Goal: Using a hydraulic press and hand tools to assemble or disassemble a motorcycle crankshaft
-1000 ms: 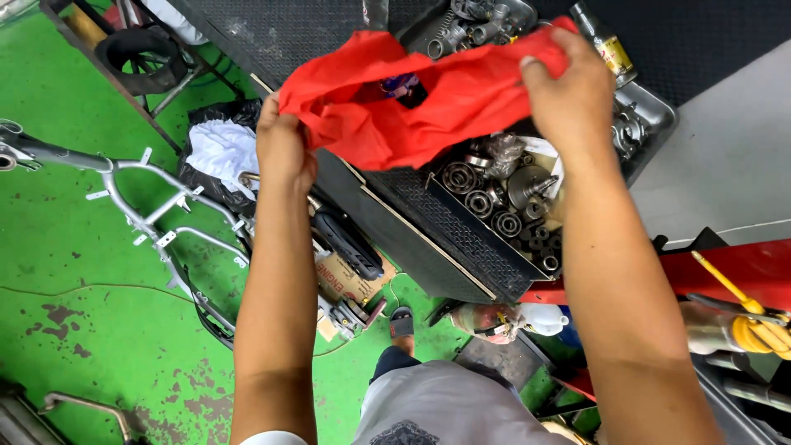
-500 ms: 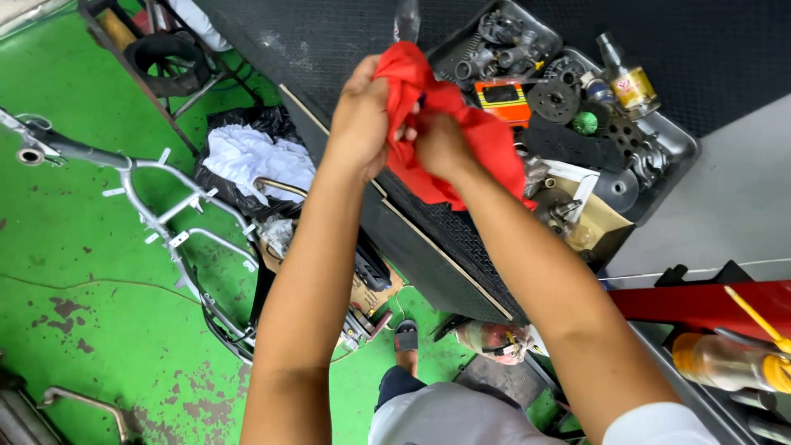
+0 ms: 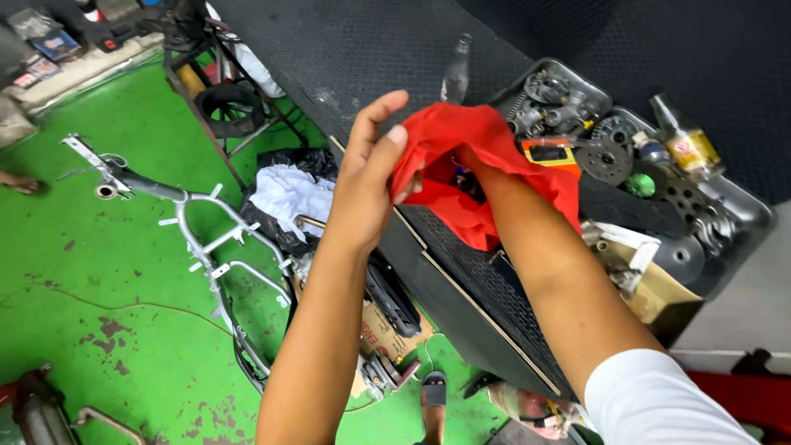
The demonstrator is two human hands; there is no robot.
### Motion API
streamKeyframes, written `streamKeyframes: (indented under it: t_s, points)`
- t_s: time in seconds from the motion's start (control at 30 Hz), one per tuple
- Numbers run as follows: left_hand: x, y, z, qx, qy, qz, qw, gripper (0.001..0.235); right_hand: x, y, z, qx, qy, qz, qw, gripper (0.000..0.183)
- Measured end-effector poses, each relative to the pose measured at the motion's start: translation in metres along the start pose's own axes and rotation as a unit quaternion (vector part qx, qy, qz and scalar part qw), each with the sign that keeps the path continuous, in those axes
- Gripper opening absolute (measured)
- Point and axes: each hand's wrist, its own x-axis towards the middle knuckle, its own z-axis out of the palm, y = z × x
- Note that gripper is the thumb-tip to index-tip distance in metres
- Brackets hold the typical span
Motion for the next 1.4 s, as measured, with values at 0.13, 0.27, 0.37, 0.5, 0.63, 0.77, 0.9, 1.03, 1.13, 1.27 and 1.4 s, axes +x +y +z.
streamKeyframes:
  t_s: [0.13,0.27,0.37,0.5,0.63,0.77,0.9,1.03,1.13,1.27,1.4]
  points:
    - [-0.002,0.004,-0.014,0.1,-0.08,0.041,0.991,0.043,-0.007,0.005,0.012,0.06,0.004,0.04,0.997,0.024]
    - [0.026,-0.018,-0.031,0.26,-0.134,0.097,0.951,0.04,-0.024,0.012,-0.002,0.114,0.026,0.082,0.99,0.029]
    - [0.058,-0.024,-0.032,0.362,-0.118,0.182,0.906,0.052,-0.044,0.013,-0.025,0.158,0.053,0.112,0.98,0.033]
    - [0.106,-0.033,-0.043,0.412,-0.074,0.23,0.879,0.055,-0.081,0.036,-0.063,0.21,0.1,0.157,0.96,0.038]
    - [0.129,-0.074,-0.095,0.427,-0.077,0.194,0.88,0.06,-0.183,0.004,-0.121,0.271,0.108,0.154,0.944,0.036]
    - [0.111,-0.091,-0.103,0.465,-0.061,0.113,0.876,0.057,-0.263,0.04,-0.183,0.29,0.119,0.115,0.943,0.033]
    - [0.11,-0.123,-0.121,0.612,-0.056,-0.072,0.786,0.053,-0.331,0.05,-0.217,0.427,0.116,0.087,0.893,0.032]
    - [0.055,-0.037,-0.016,0.811,-0.222,-0.179,0.512,0.061,-0.375,0.045,-0.225,0.494,0.137,0.058,0.856,0.034]
    - [0.057,-0.08,-0.046,0.901,-0.106,-0.004,0.42,0.047,-0.398,0.041,-0.223,0.505,0.164,0.033,0.847,0.037]
    - [-0.044,-0.033,0.074,0.64,-0.151,0.293,0.694,0.043,-0.431,0.032,-0.224,0.512,0.191,0.012,0.837,0.038]
    - [-0.135,-0.04,0.141,0.342,-0.263,0.09,0.898,0.029,-0.463,0.035,-0.234,0.496,0.201,-0.022,0.844,0.037]
